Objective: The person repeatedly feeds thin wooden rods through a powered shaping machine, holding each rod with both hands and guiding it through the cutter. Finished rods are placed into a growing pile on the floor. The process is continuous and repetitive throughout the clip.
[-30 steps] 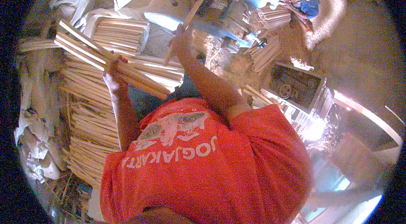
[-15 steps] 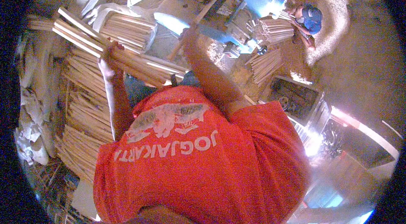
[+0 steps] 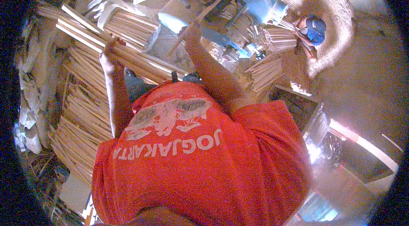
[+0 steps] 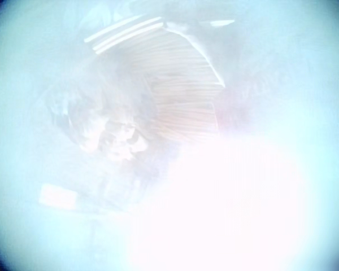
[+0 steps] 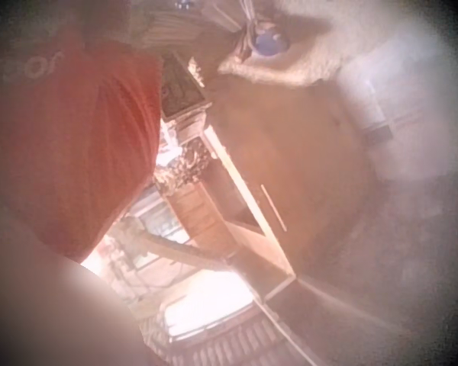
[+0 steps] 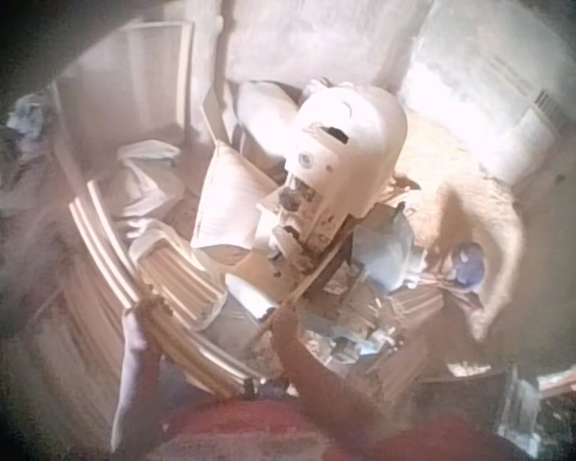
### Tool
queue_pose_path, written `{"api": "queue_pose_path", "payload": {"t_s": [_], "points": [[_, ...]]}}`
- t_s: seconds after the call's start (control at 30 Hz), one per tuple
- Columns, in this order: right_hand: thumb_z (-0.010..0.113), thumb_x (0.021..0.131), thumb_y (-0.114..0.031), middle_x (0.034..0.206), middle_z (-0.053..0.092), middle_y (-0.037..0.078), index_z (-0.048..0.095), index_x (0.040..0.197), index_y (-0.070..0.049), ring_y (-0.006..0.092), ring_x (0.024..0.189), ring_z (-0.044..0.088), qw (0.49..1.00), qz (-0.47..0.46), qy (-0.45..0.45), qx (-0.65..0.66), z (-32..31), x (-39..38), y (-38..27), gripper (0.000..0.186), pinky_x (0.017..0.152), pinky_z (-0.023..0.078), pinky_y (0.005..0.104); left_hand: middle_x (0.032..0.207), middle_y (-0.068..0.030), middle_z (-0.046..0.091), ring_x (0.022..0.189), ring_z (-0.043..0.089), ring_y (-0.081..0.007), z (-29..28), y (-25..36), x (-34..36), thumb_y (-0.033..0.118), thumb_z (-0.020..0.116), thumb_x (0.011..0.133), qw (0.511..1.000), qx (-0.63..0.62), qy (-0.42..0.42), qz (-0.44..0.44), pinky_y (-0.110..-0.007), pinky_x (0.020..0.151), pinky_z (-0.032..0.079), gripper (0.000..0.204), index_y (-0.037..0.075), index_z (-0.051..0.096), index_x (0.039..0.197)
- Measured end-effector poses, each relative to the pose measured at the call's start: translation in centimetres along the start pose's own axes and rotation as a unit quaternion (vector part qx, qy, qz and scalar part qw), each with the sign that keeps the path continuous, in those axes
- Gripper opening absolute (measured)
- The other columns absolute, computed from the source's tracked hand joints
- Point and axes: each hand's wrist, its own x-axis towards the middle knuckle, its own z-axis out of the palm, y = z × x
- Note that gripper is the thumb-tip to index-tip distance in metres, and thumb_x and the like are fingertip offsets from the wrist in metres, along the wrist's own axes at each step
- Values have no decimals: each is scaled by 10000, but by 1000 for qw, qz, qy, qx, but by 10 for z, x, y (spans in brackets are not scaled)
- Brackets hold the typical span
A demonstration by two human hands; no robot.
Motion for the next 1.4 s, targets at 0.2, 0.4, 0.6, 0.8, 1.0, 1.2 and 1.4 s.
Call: {"api": "queue_pose_path", "payload": {"t_s": [0.2, 0.4, 0.6, 0.8, 1.0, 1.2, 1.4], "points": [[391, 1044, -507, 739, 547, 108, 458, 1125, -76, 254, 618, 591, 997, 8, -58, -44, -2, -6, 3, 444, 593, 581, 459, 826, -120, 597, 756, 629, -233, 14, 3, -16, -4, 643, 817, 997, -72, 17, -15, -351, 728, 536, 307, -67, 560, 1106], [385, 1045, -511, 749, 532, 105, 445, 1113, -68, 251, 620, 582, 998, -4, -58, -30, -1, 0, -7, 452, 609, 583, 464, 884, -128, 622, 795, 636, -253, 15, -5, -24, 72, 638, 866, 999, -42, 23, -3, -374, 778, 538, 314, -83, 595, 1136], [379, 1054, -480, 750, 534, 108, 439, 1120, -57, 254, 620, 584, 994, 3, -86, -74, 0, -21, 1, 432, 622, 580, 471, 844, -112, 624, 758, 635, -239, 17, -9, -28, 69, 683, 830, 999, -40, 36, -9, -369, 736, 536, 338, -48, 598, 1135], [376, 1058, -459, 745, 528, 97, 430, 1125, -51, 248, 610, 577, 996, 2, -79, -39, 1, -14, -8, 416, 605, 578, 457, 787, -127, 636, 743, 648, -243, 23, -9, -33, 90, 708, 808, 997, -48, 57, -37, -363, 693, 538, 268, -56, 632, 1019], [383, 1053, -464, 745, 524, 88, 429, 1115, -53, 243, 595, 562, 996, -4, -71, -58, 2, -14, 0, 419, 599, 577, 452, 775, -141, 642, 730, 654, -250, 28, -5, -35, 97, 719, 796, 996, -43, 70, -18, -352, 682, 534, 212, -62, 656, 921], [403, 1043, -475, 742, 503, 66, 445, 1084, -61, 225, 611, 544, 997, 27, -29, -71, 1, -8, -1, 418, 592, 569, 449, 777, -150, 649, 736, 652, -252, 25, -5, -29, 87, 705, 801, 996, -38, 75, -12, -344, 680, 525, 177, -56, 664, 896], [422, 1039, -482, 738, 503, 59, 444, 1092, -66, 220, 609, 538, 999, 2, -19, -38, 7, 4, -16, 420, 584, 561, 437, 772, -139, 639, 730, 652, -253, 21, -9, -26, 81, 698, 806, 995, -48, 83, -40, -351, 686, 532, 215, -49, 640, 967]]}}
